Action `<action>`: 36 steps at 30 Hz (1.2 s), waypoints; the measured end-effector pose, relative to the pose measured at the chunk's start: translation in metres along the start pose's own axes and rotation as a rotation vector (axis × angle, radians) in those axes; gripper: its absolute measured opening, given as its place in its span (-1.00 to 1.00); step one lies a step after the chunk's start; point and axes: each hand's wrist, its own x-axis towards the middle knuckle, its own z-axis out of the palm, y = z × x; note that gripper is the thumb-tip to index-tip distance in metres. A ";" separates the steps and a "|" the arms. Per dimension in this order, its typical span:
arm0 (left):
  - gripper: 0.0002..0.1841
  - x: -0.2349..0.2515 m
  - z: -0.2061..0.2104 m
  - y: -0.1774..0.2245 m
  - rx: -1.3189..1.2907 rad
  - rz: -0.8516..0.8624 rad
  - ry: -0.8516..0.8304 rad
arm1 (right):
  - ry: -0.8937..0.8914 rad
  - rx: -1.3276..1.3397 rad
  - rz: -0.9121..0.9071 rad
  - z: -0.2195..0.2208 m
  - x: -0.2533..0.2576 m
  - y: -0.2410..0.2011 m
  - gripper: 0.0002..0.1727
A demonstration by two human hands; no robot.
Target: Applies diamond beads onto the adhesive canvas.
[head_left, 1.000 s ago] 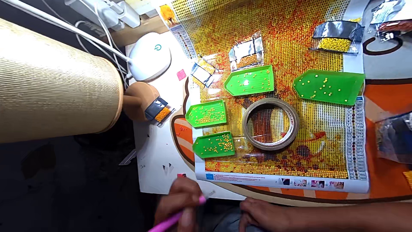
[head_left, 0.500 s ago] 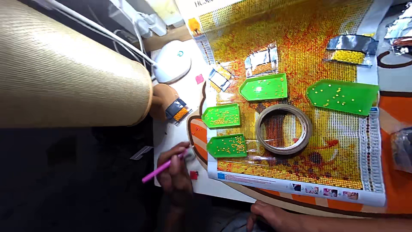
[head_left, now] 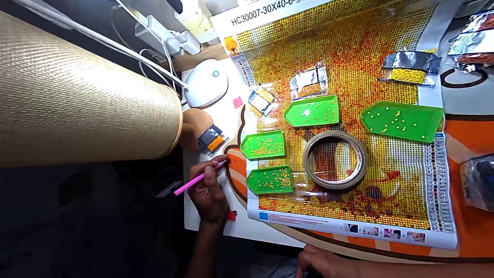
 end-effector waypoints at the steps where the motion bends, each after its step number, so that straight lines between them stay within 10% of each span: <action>1: -0.75 0.000 0.000 0.000 0.015 0.010 -0.002 | 0.007 0.016 0.017 0.001 0.000 -0.001 -0.59; 16: -0.70 0.007 -0.013 0.007 -0.072 0.004 0.013 | -0.013 -0.036 0.003 -0.004 0.007 0.007 -0.59; 29: -0.60 0.008 -0.034 0.054 -1.212 -0.326 0.180 | 0.014 -0.115 -0.029 -0.007 0.003 0.010 -0.61; 36: -0.62 -0.007 -0.025 0.074 -1.305 -0.281 0.241 | -0.002 -0.440 0.040 -0.006 0.003 0.008 -0.63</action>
